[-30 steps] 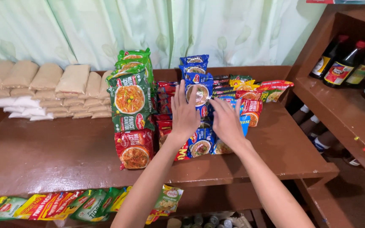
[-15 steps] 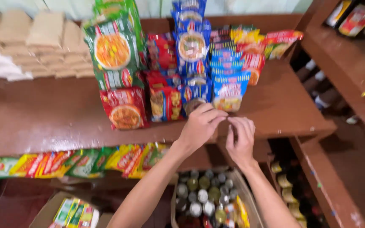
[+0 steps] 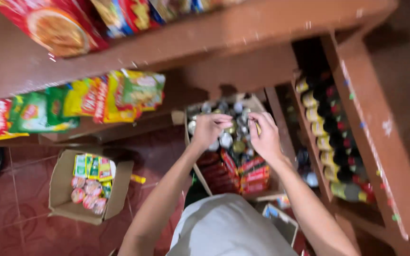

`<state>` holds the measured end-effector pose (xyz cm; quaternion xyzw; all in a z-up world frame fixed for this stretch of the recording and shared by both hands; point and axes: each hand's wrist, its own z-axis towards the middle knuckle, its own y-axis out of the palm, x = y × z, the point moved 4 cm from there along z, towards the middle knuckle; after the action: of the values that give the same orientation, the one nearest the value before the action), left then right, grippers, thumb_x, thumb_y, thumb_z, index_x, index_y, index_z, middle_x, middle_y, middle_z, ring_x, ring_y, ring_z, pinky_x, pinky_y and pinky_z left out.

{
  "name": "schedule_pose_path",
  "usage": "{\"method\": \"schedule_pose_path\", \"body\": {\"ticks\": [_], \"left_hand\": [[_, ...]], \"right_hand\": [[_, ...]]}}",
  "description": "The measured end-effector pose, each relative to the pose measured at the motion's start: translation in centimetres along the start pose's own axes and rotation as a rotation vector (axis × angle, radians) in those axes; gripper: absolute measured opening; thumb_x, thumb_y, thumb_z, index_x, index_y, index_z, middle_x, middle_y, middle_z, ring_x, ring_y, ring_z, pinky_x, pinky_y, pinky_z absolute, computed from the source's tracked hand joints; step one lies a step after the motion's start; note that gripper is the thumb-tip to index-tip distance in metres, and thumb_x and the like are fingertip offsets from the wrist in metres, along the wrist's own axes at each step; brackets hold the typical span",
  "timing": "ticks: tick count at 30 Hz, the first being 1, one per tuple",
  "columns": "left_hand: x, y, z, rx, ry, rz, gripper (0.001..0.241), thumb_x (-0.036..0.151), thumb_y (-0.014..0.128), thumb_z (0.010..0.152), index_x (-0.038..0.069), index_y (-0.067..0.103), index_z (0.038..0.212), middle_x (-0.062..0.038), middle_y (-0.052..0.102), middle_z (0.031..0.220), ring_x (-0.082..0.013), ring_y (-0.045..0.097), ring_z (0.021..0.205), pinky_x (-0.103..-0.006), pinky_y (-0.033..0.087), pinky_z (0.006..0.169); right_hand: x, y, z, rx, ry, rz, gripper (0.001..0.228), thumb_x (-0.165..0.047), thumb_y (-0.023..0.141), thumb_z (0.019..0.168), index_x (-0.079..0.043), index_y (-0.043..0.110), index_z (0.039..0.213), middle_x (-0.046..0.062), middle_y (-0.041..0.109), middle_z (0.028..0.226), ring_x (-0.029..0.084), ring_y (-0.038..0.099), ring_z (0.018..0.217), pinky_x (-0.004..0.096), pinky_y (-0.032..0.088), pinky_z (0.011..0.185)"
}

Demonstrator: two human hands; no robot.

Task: Organizing and stocking shelves with instant noodles and canned goods from a box.

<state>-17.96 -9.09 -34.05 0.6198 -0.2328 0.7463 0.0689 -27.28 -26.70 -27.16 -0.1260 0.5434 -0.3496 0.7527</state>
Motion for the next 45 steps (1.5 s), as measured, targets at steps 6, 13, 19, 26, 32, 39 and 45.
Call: {"method": "schedule_pose_path", "body": {"ticks": [6, 13, 19, 26, 32, 39, 45], "left_hand": [[-12.1, 4.0, -8.5, -0.004, -0.057, 0.074, 0.016, -0.008, 0.066, 0.082, 0.0, 0.079, 0.087, -0.012, 0.083, 0.096, -0.016, 0.078, 0.082, -0.0288, 0.062, 0.075], [-14.7, 7.7, -17.0, -0.025, -0.414, 0.057, 0.02, -0.006, 0.065, 0.091, 0.003, 0.075, 0.106, -0.011, 0.078, 0.095, -0.0128, 0.077, 0.078, -0.0304, 0.061, 0.071], [-16.8, 9.8, -21.3, -0.025, -0.312, 0.429, 0.042, -0.009, 0.061, 0.075, 0.009, 0.081, 0.108, -0.024, 0.074, 0.098, -0.0381, 0.073, 0.093, -0.0447, 0.059, 0.083], [-20.4, 11.6, -25.7, -0.063, -0.395, 0.526, 0.04, -0.004, 0.059, 0.075, 0.009, 0.077, 0.108, -0.024, 0.072, 0.102, -0.041, 0.07, 0.1, -0.046, 0.055, 0.092], [-25.7, 16.0, -27.7, -0.114, -0.395, 0.451, 0.05, -0.009, 0.057, 0.066, 0.007, 0.076, 0.11, -0.024, 0.071, 0.112, -0.0412, 0.065, 0.11, -0.0446, 0.051, 0.101], [-26.7, 19.4, -25.8, -0.274, -0.534, 0.417, 0.041, -0.007, 0.061, 0.074, 0.007, 0.074, 0.111, -0.021, 0.07, 0.118, -0.0394, 0.063, 0.116, -0.0437, 0.05, 0.102], [-28.1, 23.4, -22.7, -0.377, -0.556, 0.628, 0.06, -0.002, 0.065, 0.075, 0.01, 0.061, 0.135, -0.017, 0.045, 0.151, -0.0406, 0.045, 0.136, -0.0488, 0.047, 0.106]], "right_hand": [[8.5, 2.0, -8.5, -0.134, 0.297, 0.106, 0.017, -0.004, 0.062, 0.096, -0.003, 0.068, 0.113, 0.013, 0.073, 0.107, 0.024, 0.073, 0.095, 0.034, 0.059, 0.082], [16.3, 3.5, -20.2, -0.31, 0.565, 0.122, 0.017, -0.008, 0.063, 0.098, -0.005, 0.068, 0.114, 0.014, 0.075, 0.103, 0.026, 0.074, 0.088, 0.035, 0.058, 0.079], [26.6, 5.9, -30.0, -0.487, 0.617, 0.009, 0.021, -0.013, 0.065, 0.092, -0.008, 0.071, 0.111, 0.015, 0.077, 0.1, 0.029, 0.075, 0.091, 0.04, 0.059, 0.082], [33.1, 8.2, -36.8, -0.734, 0.526, -0.22, 0.03, -0.014, 0.06, 0.09, -0.009, 0.071, 0.117, 0.02, 0.073, 0.111, 0.038, 0.069, 0.104, 0.047, 0.055, 0.091], [33.4, 8.7, -34.7, -0.911, 0.713, -0.254, 0.035, -0.021, 0.057, 0.093, -0.017, 0.069, 0.125, 0.02, 0.072, 0.11, 0.038, 0.069, 0.102, 0.047, 0.055, 0.089], [35.4, 11.1, -32.7, -0.87, 0.855, -0.288, 0.031, -0.027, 0.058, 0.094, -0.025, 0.073, 0.121, 0.015, 0.076, 0.103, 0.034, 0.073, 0.098, 0.046, 0.057, 0.088], [41.5, 15.0, -34.2, -0.539, 0.742, -0.286, 0.03, -0.03, 0.069, 0.087, -0.019, 0.075, 0.114, 0.015, 0.073, 0.108, 0.035, 0.068, 0.102, 0.046, 0.053, 0.087]]}}
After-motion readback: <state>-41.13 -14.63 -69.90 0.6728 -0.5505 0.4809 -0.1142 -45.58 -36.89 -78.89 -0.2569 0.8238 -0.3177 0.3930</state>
